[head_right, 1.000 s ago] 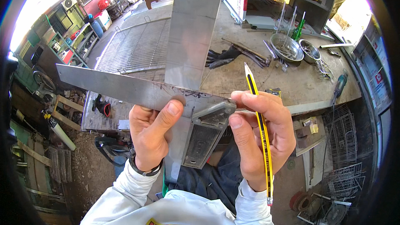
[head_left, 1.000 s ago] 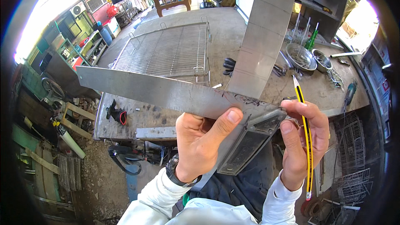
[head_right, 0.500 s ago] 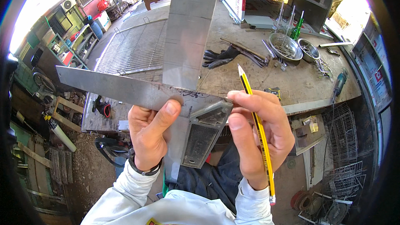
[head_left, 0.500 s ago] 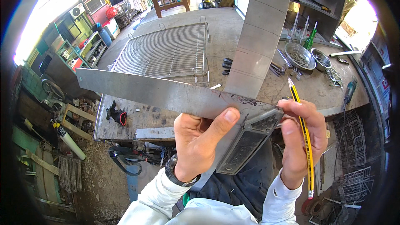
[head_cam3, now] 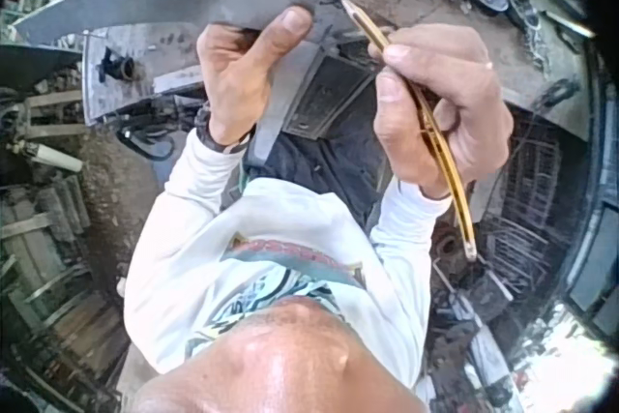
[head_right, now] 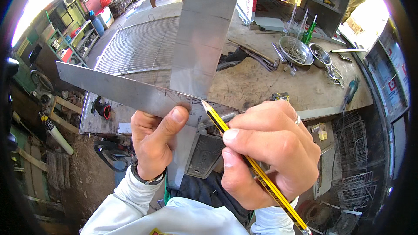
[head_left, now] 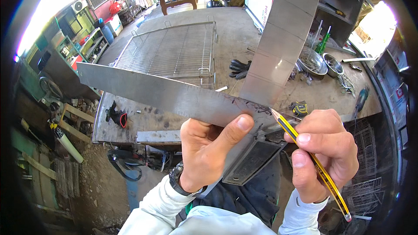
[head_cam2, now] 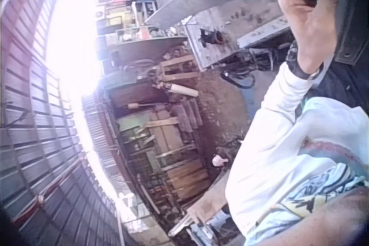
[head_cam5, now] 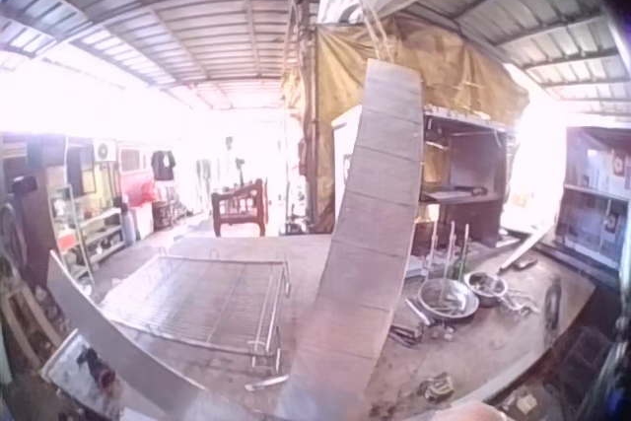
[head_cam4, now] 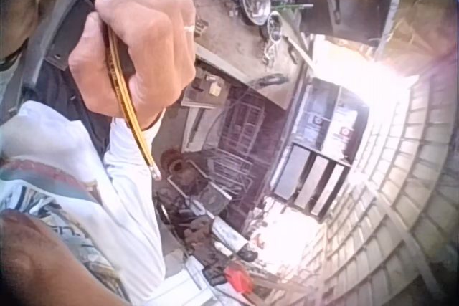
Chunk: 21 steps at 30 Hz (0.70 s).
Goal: The person measures a flat metal bar with a tape measure and square, then uses a pencil to mark measurement points and lines along the bar. The person repeatedly repositions the square and pencil to mark multiple points on the metal bar.
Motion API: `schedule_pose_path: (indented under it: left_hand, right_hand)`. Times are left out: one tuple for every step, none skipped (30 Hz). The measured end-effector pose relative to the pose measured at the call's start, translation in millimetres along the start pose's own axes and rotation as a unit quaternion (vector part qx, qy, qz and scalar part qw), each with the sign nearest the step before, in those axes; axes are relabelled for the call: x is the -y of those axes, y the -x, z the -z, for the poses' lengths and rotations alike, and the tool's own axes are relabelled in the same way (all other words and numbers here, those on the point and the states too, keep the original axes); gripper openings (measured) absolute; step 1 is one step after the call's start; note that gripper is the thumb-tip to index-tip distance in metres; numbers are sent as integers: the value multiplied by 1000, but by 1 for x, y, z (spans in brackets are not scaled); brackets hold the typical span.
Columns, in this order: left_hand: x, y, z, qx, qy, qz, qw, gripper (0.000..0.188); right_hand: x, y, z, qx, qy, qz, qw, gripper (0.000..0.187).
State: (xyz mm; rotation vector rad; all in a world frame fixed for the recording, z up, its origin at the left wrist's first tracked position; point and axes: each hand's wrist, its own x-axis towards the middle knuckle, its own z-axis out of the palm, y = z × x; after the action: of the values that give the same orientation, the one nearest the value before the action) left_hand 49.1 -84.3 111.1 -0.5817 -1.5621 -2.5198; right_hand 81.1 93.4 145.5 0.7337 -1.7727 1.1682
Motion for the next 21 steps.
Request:
schedule_pose_path:
  left_hand:
    - [-1, 0, -1, 2, 8, 6, 1000, 13]
    - [-2, 0, -2, 4, 16, 12, 1000, 13]
    - [-3, 0, -2, 7, 23, 18, 1000, 12]
    - [-3, 0, -2, 7, 22, 18, 1000, 12]
    - [-3, 0, -2, 7, 21, 18, 1000, 12]
    - [-2, 0, -2, 8, 23, 19, 1000, 13]
    - [-1, 0, -1, 16, 20, 20, 999, 13]
    - [-1, 0, 1, 22, 18, 20, 999, 13]
    - [0, 0, 1, 29, 17, 19, 999, 13]
    - [0, 0, 1, 33, 24, 27, 999, 13]
    - [-2, 1, 1, 35, 28, 33, 998, 13]
    - [-3, 1, 0, 38, 32, 38, 998, 13]
    - [-1, 2, 0, 35, 30, 32, 998, 13]
    - [1, 3, -1, 34, 29, 26, 999, 14]
    - [2, 3, -2, 33, 27, 20, 999, 14]
    - [2, 2, -2, 30, 21, 19, 999, 14]
    - [1, 2, -3, 26, 14, 20, 999, 15]
    - [1, 2, -3, 23, 7, 21, 999, 15]
    - [1, 2, -3, 19, 5, 20, 1000, 15]
    - [1, 2, -3, 16, 2, 19, 1000, 16]
    - [1, 2, -5, 17, 3, 19, 1000, 16]
  right_hand:
    - [0, 0, 0, 2, 4, 4, 1000, 23]
    - [0, 0, 0, 3, 8, 8, 1000, 24]
    - [0, 0, 0, 4, 12, 12, 1000, 24]
    - [-1, 0, 0, 4, 13, 11, 1000, 24]
    - [-1, 0, 0, 4, 14, 9, 1000, 24]
    - [-1, 0, 1, 5, 18, 8, 1000, 24]
    - [0, 0, 3, 24, 27, 4, 999, 22]
    - [3, -2, 7, 44, 35, 1, 998, 21]
    - [4, -3, 10, 65, 44, -2, 997, 19]
    - [5, -4, 10, 67, 46, 2, 997, 19]
    - [4, -6, 7, 67, 44, 8, 997, 19]
    - [4, -8, 5, 67, 42, 13, 997, 18]
    - [4, -10, 4, 76, 42, 14, 996, 18]
    - [5, -12, 2, 84, 43, 16, 995, 18]
    - [5, -14, 1, 89, 42, 16, 995, 18]
    - [5, -15, 0, 94, 42, 17, 995, 18]
    - [5, -16, -1, 97, 40, 15, 994, 18]
    - [4, -16, -3, 96, 36, 13, 995, 18]
    - [4, -16, -5, 95, 32, 11, 995, 17]
    - [3, -17, -7, 93, 28, 9, 995, 17]
    - [5, -18, -7, 91, 32, 7, 995, 17]
